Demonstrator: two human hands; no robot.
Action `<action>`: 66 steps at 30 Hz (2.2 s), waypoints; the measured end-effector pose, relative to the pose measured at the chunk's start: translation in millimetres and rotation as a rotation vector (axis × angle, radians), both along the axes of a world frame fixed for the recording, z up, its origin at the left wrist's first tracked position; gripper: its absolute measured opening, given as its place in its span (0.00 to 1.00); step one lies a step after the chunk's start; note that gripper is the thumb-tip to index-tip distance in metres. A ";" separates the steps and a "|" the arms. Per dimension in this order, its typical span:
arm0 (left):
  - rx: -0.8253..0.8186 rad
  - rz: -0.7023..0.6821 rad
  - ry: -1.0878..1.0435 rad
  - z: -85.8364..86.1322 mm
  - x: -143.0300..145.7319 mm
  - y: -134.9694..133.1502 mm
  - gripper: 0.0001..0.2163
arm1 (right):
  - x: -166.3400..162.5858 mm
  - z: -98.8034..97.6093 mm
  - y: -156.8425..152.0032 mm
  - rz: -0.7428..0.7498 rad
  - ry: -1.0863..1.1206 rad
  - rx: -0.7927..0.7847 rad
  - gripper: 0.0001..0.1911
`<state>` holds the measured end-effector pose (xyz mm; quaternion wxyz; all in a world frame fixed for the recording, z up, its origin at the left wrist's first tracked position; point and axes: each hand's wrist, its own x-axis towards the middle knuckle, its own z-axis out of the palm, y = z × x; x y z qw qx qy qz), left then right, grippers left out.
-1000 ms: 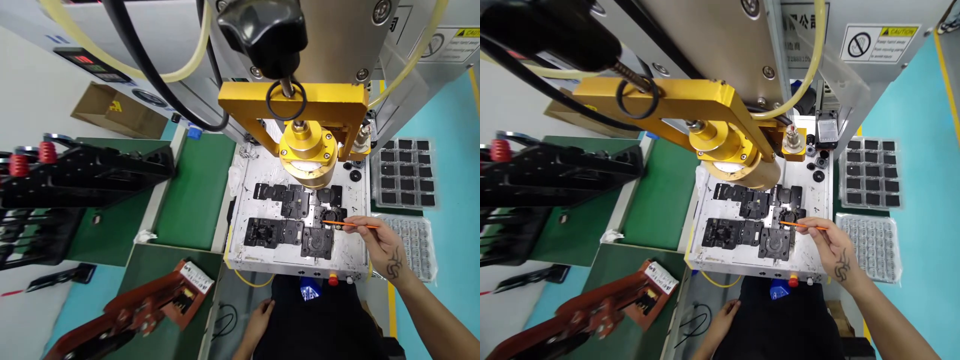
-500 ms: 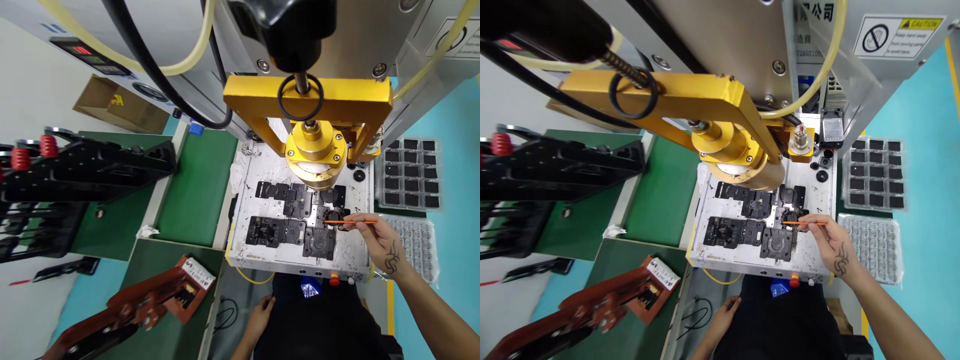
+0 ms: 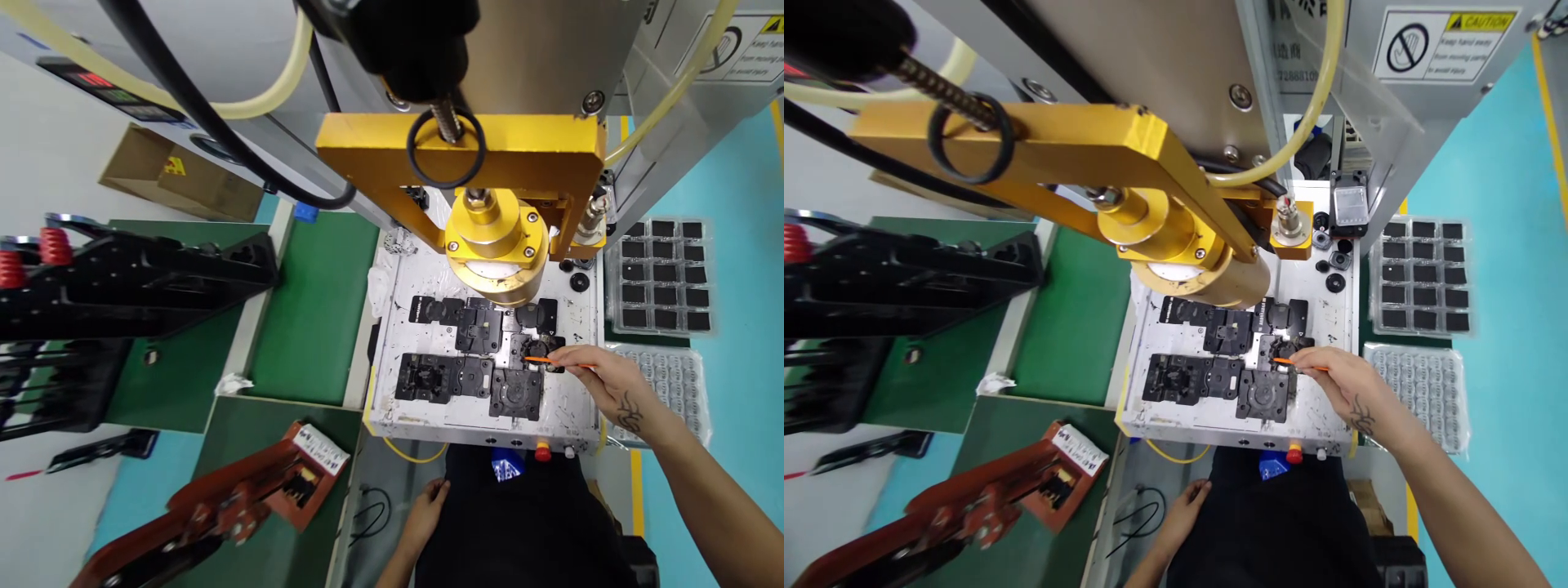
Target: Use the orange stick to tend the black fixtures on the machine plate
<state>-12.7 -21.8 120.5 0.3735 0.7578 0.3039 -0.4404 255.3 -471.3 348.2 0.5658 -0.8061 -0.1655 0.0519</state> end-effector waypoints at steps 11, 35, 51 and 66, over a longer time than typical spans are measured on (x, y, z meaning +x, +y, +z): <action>0.017 -0.006 0.005 5.6 3.0 -2.0 0.29 | -4.7 9.5 -3.3 0.010 -0.014 -0.002 0.18; -0.010 0.047 -0.031 -4.7 4.5 -5.1 0.29 | 29.0 66.8 33.1 0.145 -0.033 -0.314 0.11; -0.007 0.058 -0.048 -10.3 5.5 -1.9 0.27 | -6.2 56.6 0.6 -0.443 0.070 -0.185 0.24; 0.001 0.052 -0.040 -13.2 1.2 -3.0 0.27 | -13.3 41.3 9.6 -0.296 -0.015 -0.195 0.09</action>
